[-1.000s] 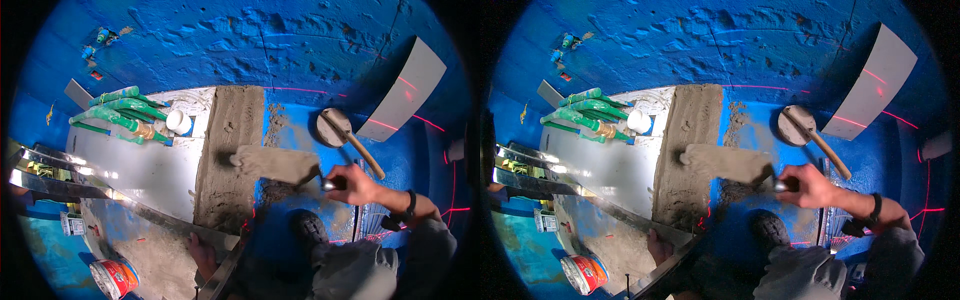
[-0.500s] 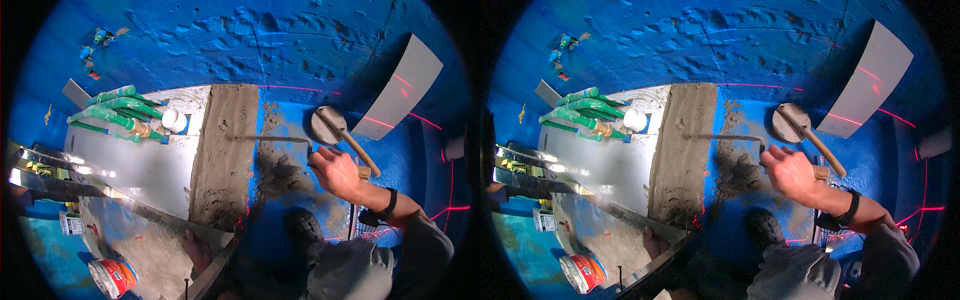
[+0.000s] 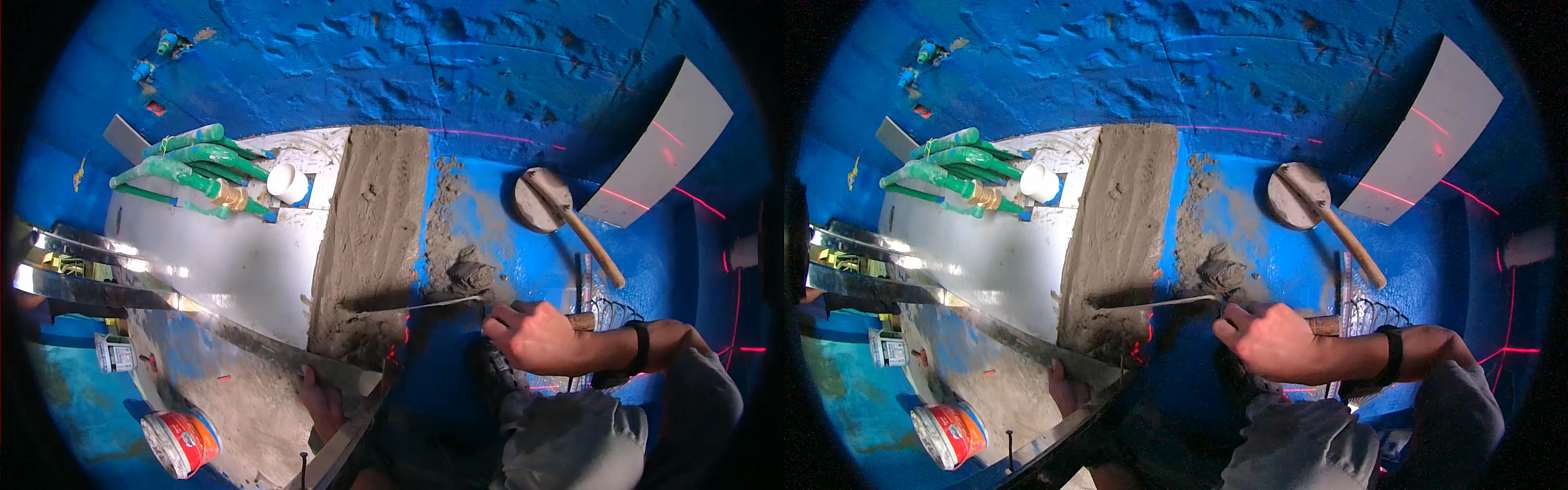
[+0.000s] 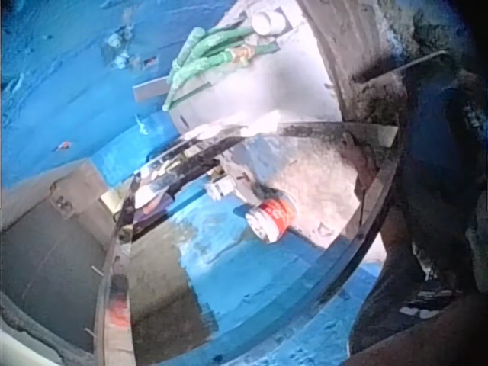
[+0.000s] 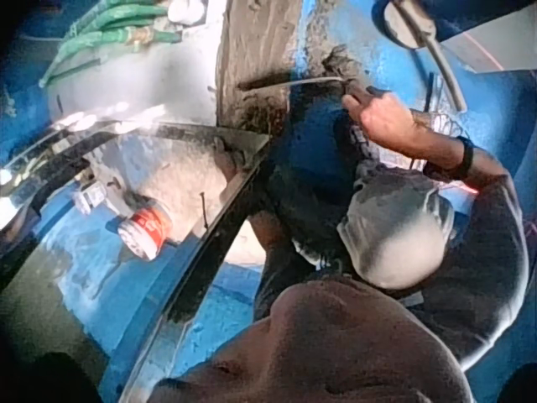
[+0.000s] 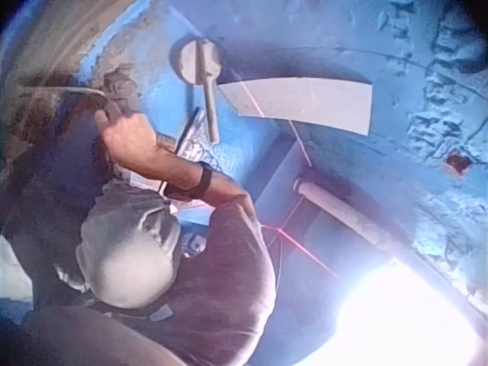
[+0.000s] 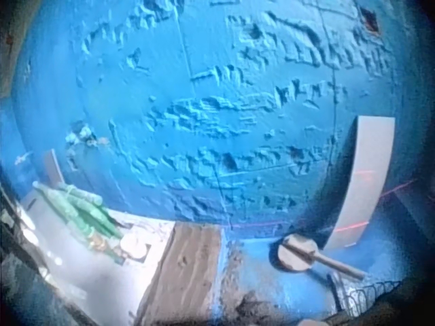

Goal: Applying mortar with a trowel and placing a large white tile on a wall, then securing it with a mallet.

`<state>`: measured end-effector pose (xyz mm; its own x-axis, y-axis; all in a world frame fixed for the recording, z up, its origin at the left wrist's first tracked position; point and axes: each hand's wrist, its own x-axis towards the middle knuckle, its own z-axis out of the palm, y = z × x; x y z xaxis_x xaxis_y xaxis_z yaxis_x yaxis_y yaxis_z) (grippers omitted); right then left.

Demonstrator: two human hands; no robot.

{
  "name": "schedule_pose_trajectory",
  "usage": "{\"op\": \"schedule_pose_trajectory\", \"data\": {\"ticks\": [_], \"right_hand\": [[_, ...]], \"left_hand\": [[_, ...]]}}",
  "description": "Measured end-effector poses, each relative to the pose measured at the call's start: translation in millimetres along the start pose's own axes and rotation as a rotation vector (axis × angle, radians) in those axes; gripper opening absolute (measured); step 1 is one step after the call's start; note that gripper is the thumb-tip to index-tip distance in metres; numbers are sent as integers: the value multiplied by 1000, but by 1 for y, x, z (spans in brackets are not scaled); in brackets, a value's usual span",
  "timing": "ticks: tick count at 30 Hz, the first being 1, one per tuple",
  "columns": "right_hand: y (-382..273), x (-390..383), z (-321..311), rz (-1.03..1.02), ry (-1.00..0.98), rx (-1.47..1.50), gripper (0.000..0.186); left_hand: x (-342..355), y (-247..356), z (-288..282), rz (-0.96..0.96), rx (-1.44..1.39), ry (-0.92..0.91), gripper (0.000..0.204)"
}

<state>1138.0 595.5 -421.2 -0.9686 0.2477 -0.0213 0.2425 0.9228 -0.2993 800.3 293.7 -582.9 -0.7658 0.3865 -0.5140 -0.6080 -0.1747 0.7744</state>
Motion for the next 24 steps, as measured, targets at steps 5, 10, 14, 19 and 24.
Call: {"op": "schedule_pose_trajectory", "data": {"ticks": [5, 10, 14, 19, 24], "right_hand": [[27, 3, -4, 317, -221, 733, 41], [26, -53, 12, 349, 22, 771, 35], [44, -98, 53, 320, 363, 215, 29], [59, -110, 67, 440, 324, 79, 25], [74, -87, 111, 891, 255, 695, 38]], "left_hand": [[-1, 3, -12, -26, 120, 83, 43], [-2, 1, -20, -42, -8, -58, 39], [-2, 2, -12, -12, -19, -117, 38], [7, 1, -19, -85, -40, -230, 47], [50, -17, 24, -193, -88, -362, 45]]}}
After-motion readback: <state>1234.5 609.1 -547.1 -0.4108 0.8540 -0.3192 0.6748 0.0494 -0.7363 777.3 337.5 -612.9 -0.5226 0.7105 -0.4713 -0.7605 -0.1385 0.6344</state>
